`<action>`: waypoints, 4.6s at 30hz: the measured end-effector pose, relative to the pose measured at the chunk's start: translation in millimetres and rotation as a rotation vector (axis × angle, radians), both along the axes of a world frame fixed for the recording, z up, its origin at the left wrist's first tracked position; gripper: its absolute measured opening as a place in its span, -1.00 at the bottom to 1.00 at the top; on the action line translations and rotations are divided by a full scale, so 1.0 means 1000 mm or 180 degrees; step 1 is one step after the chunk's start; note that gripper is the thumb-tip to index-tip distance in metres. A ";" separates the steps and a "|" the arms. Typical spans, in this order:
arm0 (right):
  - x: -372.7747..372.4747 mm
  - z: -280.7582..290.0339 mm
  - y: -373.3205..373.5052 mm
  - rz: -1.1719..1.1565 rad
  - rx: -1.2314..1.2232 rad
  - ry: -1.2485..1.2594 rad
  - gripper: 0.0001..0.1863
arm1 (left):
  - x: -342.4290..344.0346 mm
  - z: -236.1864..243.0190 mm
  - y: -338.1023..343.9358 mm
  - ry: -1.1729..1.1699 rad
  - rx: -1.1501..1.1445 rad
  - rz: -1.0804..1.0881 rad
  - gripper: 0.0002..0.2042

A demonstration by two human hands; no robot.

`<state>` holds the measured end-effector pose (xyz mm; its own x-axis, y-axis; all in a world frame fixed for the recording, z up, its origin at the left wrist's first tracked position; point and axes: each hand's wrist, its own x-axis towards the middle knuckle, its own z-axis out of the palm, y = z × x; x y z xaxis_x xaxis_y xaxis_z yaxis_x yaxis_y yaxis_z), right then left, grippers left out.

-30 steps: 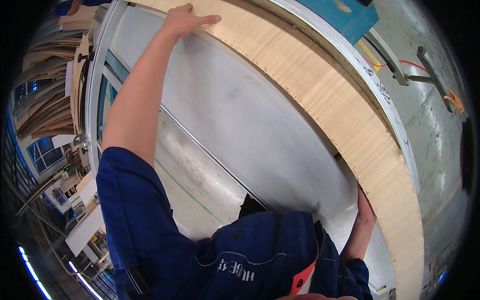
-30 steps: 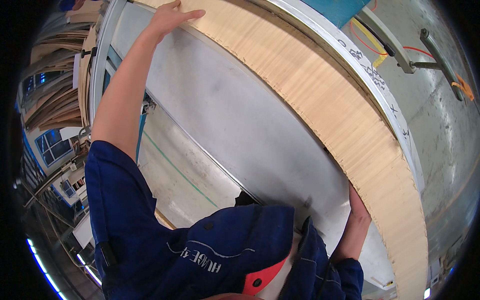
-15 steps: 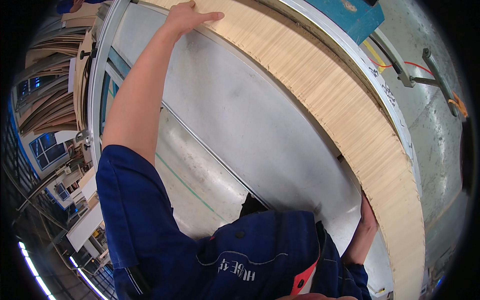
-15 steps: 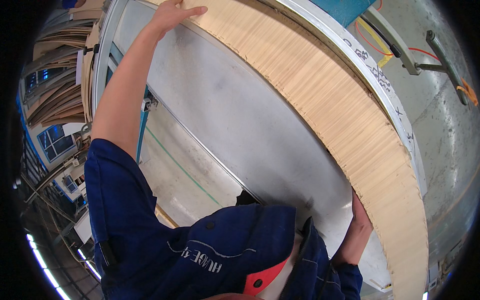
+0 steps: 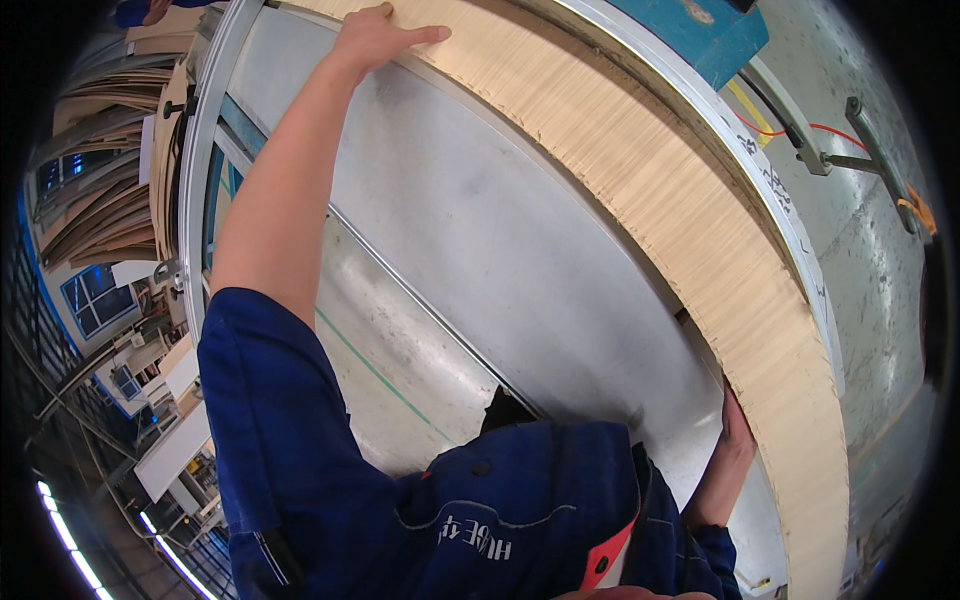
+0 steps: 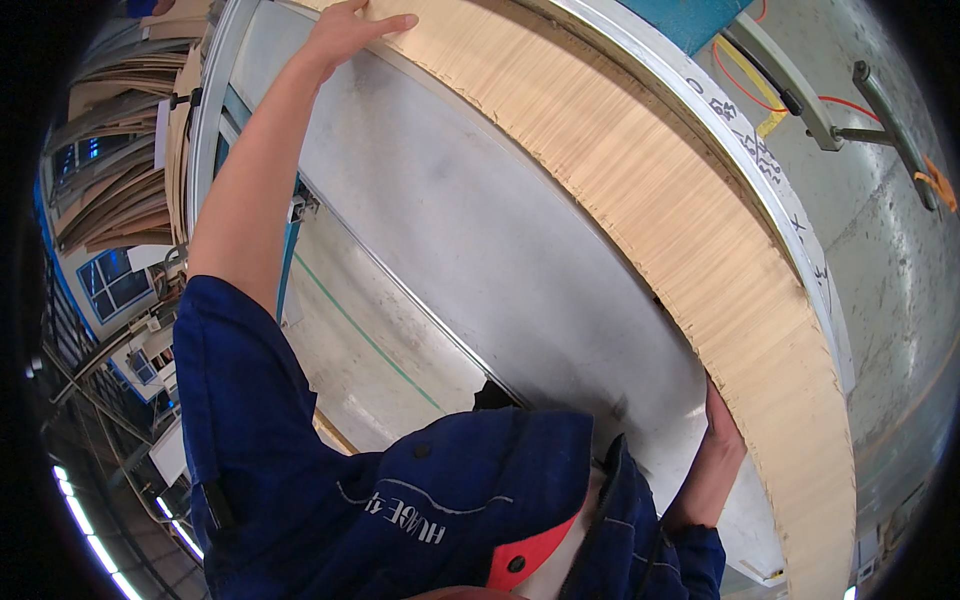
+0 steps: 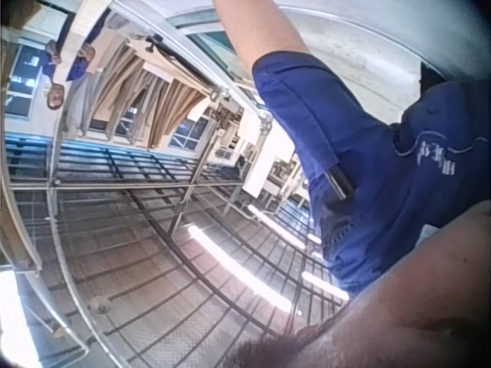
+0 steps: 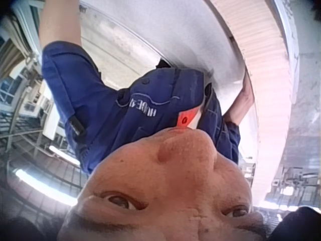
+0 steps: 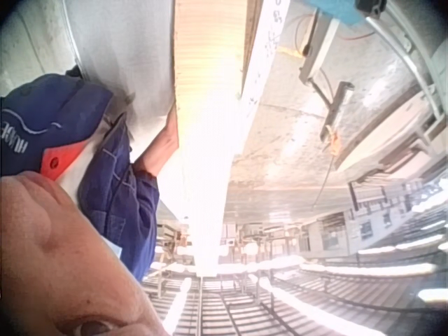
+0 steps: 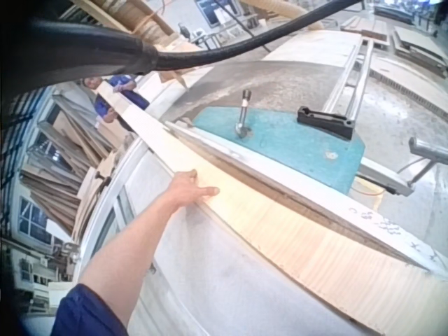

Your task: The person handles a long curved wooden component on a table-mounted machine, moving the component across the work surface and flipping it over to check the edges.

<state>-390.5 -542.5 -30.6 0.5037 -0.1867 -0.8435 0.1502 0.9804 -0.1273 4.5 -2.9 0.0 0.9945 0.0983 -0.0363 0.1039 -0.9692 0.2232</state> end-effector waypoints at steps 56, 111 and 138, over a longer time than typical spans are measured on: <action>-0.140 0.126 -0.092 0.0105 -0.0221 -0.1025 -0.42 | -0.009 0.022 -0.013 0.0813 0.0212 0.0045 0.15; -0.109 0.084 -0.059 0.0746 -0.1395 -0.0541 -0.47 | 0.019 -0.007 0.010 0.0315 -0.0475 0.0901 -0.01; -0.100 0.076 -0.053 0.0813 -0.1062 -0.0773 -0.52 | -0.012 0.006 -0.026 0.0404 -0.0668 0.0862 -0.15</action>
<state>-490.3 -595.2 45.7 0.7436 -0.2716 -0.6109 -0.0256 0.9015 -0.4320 -7.1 -29.2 5.6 0.9197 0.3348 -0.2050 0.3902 -0.8372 0.3831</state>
